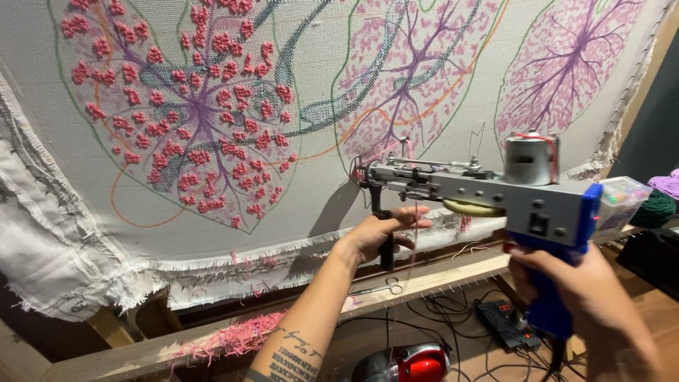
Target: Tufting a rug using a tufting gun on a large vertical frame.
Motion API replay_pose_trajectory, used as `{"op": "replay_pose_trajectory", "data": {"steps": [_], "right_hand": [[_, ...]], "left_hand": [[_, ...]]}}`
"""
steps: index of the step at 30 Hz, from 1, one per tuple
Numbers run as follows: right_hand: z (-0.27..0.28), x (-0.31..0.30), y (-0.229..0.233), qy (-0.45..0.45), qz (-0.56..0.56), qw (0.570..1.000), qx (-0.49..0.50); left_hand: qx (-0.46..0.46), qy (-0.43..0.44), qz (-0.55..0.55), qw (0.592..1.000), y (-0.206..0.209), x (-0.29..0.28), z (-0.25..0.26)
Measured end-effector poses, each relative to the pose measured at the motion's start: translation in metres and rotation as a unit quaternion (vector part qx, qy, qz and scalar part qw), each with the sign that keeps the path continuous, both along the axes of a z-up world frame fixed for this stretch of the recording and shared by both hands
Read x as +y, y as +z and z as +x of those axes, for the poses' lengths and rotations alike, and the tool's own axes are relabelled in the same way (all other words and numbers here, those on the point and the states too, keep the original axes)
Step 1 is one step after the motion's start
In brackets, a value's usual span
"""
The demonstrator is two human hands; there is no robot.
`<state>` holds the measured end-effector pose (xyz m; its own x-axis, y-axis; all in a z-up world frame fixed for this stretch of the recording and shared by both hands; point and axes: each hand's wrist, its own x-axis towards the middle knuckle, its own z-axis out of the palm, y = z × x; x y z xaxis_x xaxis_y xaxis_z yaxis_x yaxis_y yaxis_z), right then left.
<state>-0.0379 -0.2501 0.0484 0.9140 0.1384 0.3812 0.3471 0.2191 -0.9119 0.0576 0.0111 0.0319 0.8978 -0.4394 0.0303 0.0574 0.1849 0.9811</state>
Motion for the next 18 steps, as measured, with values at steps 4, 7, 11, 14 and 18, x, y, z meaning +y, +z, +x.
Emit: {"op": "replay_pose_trajectory", "data": {"steps": [4,7,11,14,18], "right_hand": [[0.006,-0.042,-0.006,-0.034,-0.012,0.999,0.032],[0.0,-0.054,-0.003,-0.061,-0.025,0.998,0.012],[0.008,-0.072,-0.012,-0.05,-0.011,0.998,-0.044],[-0.002,-0.072,-0.006,-0.055,-0.009,0.997,-0.048],[-0.002,-0.078,-0.008,-0.034,0.0,0.998,-0.053]], "left_hand": [[0.035,0.002,0.032,0.999,0.009,-0.022,-0.016],[0.021,-0.015,0.042,0.999,0.015,-0.034,-0.021],[-0.051,-0.035,0.038,0.997,0.015,-0.043,-0.009],[-0.079,-0.013,0.072,0.994,0.029,-0.048,-0.023],[-0.085,0.02,0.104,0.991,0.034,-0.047,-0.03]]}}
